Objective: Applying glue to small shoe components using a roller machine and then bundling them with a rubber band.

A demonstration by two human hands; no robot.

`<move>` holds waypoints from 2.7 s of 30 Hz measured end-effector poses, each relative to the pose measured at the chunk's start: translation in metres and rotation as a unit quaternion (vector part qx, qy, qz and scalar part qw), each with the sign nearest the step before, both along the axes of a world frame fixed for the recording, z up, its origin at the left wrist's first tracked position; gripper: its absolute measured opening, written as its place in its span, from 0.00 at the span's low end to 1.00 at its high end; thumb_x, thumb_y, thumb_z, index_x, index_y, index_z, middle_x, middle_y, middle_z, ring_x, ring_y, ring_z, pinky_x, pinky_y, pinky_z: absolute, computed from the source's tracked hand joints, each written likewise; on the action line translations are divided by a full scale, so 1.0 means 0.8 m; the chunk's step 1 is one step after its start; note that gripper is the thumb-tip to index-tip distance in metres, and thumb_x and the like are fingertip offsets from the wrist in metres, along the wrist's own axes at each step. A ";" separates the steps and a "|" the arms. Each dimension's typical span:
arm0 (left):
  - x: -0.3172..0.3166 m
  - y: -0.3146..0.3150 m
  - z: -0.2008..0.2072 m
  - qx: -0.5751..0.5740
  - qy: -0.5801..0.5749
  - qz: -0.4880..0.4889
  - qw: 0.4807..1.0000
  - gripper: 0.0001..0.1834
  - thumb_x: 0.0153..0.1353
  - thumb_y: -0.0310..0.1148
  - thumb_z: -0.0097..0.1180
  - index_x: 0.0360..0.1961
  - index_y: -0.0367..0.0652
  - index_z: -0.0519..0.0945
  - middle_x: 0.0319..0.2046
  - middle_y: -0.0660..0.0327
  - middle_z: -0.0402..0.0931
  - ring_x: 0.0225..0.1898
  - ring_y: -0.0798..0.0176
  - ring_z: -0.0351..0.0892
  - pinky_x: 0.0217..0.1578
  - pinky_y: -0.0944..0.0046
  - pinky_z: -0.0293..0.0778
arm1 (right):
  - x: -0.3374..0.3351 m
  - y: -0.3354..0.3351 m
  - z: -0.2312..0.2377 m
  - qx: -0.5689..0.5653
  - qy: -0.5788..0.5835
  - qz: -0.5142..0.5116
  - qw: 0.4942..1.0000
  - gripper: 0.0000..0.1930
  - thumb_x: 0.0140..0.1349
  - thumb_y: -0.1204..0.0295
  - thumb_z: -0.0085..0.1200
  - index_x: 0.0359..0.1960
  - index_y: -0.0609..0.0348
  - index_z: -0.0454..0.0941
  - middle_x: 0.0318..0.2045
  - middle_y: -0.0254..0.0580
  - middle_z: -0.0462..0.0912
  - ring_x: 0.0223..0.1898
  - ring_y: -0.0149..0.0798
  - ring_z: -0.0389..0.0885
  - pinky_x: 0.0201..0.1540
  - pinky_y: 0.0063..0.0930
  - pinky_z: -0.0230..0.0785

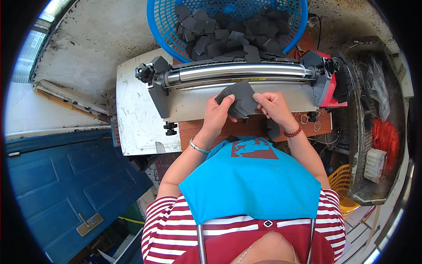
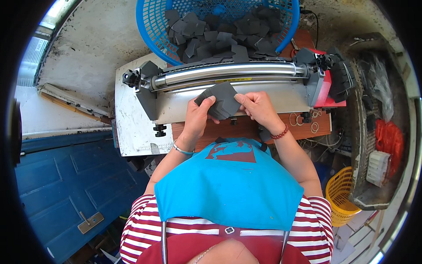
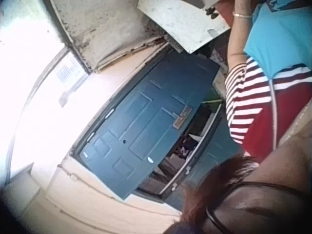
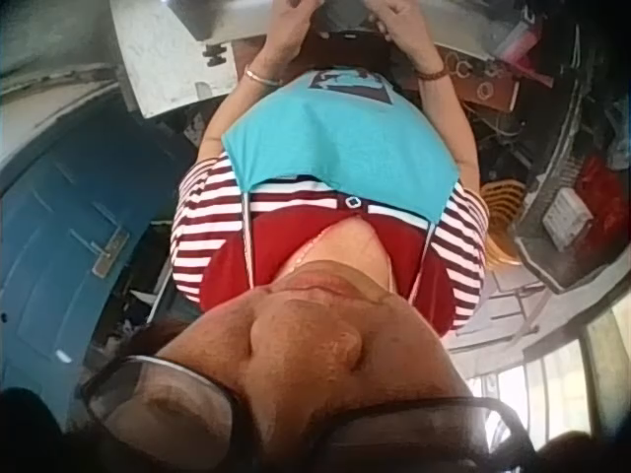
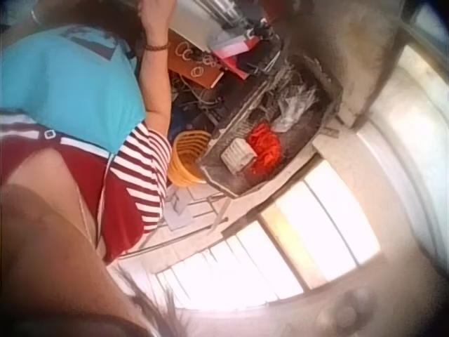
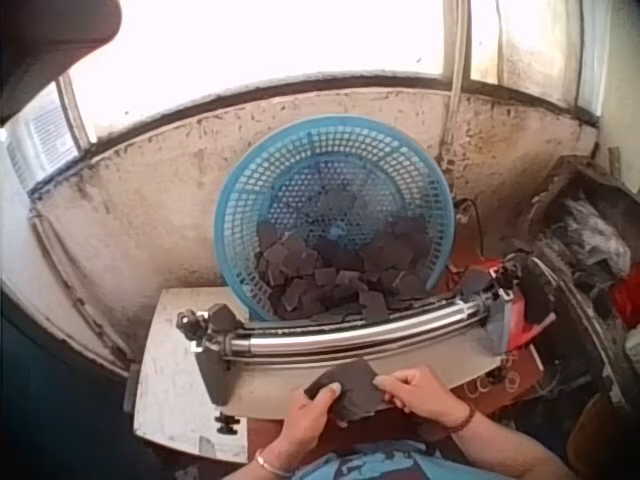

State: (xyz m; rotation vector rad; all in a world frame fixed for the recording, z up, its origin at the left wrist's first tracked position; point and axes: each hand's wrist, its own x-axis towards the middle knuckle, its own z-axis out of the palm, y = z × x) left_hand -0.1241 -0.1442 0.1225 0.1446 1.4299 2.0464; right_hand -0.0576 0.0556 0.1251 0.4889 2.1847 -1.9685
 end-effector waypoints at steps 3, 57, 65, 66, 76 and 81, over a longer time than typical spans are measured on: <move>0.001 -0.003 0.001 -0.045 0.029 0.019 0.998 0.14 0.67 0.35 0.49 0.43 0.34 0.78 0.29 0.59 0.80 0.25 0.67 0.81 0.16 0.71 0.75 | -0.002 -0.006 0.002 0.007 0.030 0.007 0.999 0.22 0.66 0.56 0.55 0.20 0.61 0.78 0.10 0.25 0.69 0.12 0.18 0.62 0.14 0.14 0.52; -0.010 -0.016 0.002 -0.053 0.020 0.043 0.997 0.16 0.67 0.37 0.46 0.42 0.35 0.78 0.30 0.59 0.80 0.26 0.67 0.80 0.17 0.71 0.73 | -0.033 0.043 0.002 0.152 -0.104 0.122 0.975 0.19 0.65 0.61 0.54 0.21 0.63 0.79 0.15 0.33 0.77 0.15 0.22 0.72 0.16 0.20 0.62; -0.007 -0.005 0.000 -0.028 0.004 0.010 1.000 0.18 0.67 0.38 0.42 0.41 0.34 0.78 0.29 0.57 0.80 0.24 0.64 0.78 0.17 0.69 0.72 | -0.027 -0.003 0.009 0.078 0.033 0.103 0.991 0.21 0.67 0.56 0.53 0.24 0.61 0.79 0.15 0.28 0.74 0.16 0.20 0.68 0.18 0.18 0.59; -0.007 -0.006 0.000 -0.029 0.004 0.010 1.000 0.18 0.67 0.38 0.42 0.41 0.34 0.78 0.29 0.57 0.80 0.24 0.64 0.78 0.17 0.69 0.72 | -0.027 -0.004 0.007 0.066 0.067 0.113 0.989 0.19 0.67 0.57 0.52 0.24 0.59 0.78 0.15 0.25 0.72 0.15 0.18 0.64 0.16 0.15 0.54; -0.006 -0.008 -0.003 -0.049 0.007 0.014 0.999 0.15 0.68 0.36 0.44 0.40 0.35 0.78 0.27 0.58 0.79 0.23 0.66 0.78 0.17 0.70 0.72 | -0.027 0.008 0.009 0.020 -0.001 0.111 0.994 0.18 0.67 0.62 0.53 0.22 0.62 0.78 0.15 0.28 0.73 0.16 0.20 0.67 0.18 0.17 0.60; -0.005 -0.009 -0.004 -0.010 -0.009 0.019 1.000 0.16 0.68 0.38 0.46 0.39 0.35 0.79 0.28 0.59 0.79 0.23 0.70 0.77 0.17 0.74 0.72 | -0.026 0.003 0.009 0.076 0.054 0.125 0.988 0.19 0.68 0.64 0.51 0.21 0.63 0.76 0.13 0.29 0.72 0.17 0.21 0.67 0.21 0.20 0.61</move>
